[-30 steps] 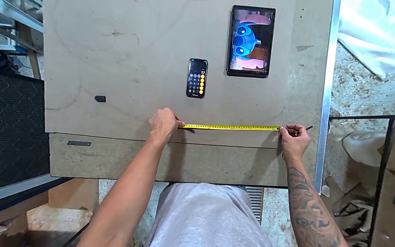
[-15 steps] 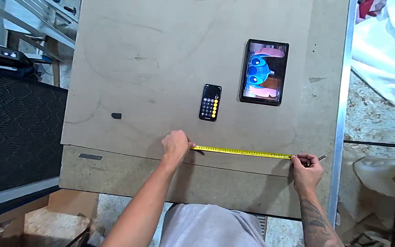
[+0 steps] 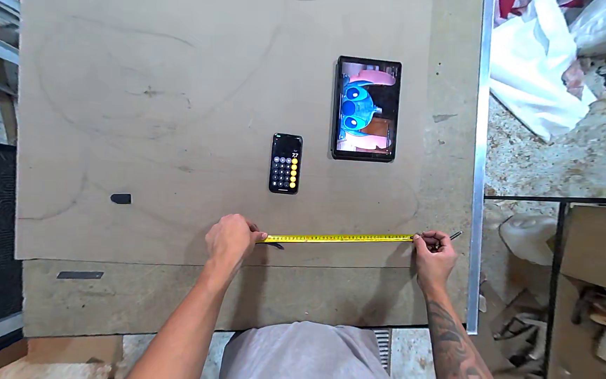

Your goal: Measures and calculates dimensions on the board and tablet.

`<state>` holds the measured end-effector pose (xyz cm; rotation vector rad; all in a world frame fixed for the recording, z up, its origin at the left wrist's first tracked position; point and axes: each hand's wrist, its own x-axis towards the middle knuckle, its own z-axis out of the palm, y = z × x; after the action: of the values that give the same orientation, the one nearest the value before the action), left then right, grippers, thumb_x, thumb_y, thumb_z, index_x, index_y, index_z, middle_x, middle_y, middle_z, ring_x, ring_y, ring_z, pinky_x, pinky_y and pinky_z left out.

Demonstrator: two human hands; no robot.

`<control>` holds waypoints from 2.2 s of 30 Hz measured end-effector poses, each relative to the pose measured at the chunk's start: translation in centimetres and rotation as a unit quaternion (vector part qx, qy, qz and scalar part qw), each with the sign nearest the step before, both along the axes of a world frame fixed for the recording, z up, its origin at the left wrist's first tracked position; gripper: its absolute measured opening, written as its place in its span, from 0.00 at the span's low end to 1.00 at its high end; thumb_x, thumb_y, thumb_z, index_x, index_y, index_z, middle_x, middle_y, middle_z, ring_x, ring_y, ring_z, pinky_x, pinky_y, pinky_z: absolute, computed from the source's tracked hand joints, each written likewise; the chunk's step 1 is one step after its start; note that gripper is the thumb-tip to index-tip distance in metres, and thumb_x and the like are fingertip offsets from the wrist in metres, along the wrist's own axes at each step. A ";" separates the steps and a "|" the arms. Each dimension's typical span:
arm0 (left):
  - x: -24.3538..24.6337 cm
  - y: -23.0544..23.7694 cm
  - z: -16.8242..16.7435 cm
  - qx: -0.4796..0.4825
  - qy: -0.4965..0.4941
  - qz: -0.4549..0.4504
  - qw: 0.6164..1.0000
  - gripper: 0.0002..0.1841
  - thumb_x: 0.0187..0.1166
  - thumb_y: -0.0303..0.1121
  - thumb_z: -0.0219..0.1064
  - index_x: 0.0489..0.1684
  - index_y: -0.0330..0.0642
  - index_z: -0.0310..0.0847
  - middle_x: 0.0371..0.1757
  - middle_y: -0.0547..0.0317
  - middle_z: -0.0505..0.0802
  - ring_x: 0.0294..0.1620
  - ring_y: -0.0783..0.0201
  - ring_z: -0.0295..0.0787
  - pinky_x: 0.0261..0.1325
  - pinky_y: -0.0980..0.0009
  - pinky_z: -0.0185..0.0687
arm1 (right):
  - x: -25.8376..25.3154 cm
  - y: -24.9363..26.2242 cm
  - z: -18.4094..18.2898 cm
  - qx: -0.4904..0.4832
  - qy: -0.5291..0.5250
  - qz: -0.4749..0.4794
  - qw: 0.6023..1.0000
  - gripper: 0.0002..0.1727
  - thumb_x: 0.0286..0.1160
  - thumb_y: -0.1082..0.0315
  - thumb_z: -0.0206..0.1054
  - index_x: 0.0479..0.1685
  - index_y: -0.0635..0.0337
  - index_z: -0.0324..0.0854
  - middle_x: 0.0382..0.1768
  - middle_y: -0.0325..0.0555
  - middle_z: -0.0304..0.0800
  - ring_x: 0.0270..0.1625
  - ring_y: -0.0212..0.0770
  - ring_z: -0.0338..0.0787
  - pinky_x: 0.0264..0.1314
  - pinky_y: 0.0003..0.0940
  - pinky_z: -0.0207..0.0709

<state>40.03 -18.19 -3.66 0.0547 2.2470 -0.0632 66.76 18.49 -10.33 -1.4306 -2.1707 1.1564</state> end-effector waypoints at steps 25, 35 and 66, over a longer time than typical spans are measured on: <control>0.0 -0.2 -0.5 0.001 0.010 0.005 1.000 0.16 0.66 0.61 0.79 0.37 0.64 0.96 0.41 0.57 0.97 0.48 0.48 0.93 0.47 0.36 0.84 | 0.2 -0.3 -0.4 0.007 0.011 0.002 1.000 0.12 0.69 0.72 0.78 0.49 0.55 0.83 0.33 0.39 0.89 0.30 0.34 0.86 0.31 0.31 0.81; 0.2 -0.9 -0.8 0.023 0.012 -0.009 1.000 0.15 0.68 0.61 0.77 0.37 0.66 0.96 0.44 0.61 0.96 0.50 0.53 0.92 0.48 0.41 0.85 | -0.2 0.2 -0.1 -0.013 -0.011 -0.003 1.000 0.16 0.68 0.73 0.78 0.54 0.55 0.82 0.36 0.41 0.90 0.35 0.35 0.88 0.36 0.34 0.83; -11.0 22.5 0.3 0.200 0.095 0.014 0.975 0.08 0.73 0.56 0.76 0.37 0.71 0.96 0.42 0.79 0.96 0.38 0.71 0.91 0.38 0.53 0.87 | -22.9 14.2 2.0 -0.018 -0.046 0.397 0.917 0.09 0.74 0.50 0.75 0.33 0.42 0.94 0.35 0.27 0.91 0.41 0.26 0.88 0.44 0.32 0.81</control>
<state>29.05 4.28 -3.32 0.2427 2.4191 0.4163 43.89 32.65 -8.37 -0.5844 -2.9184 1.3728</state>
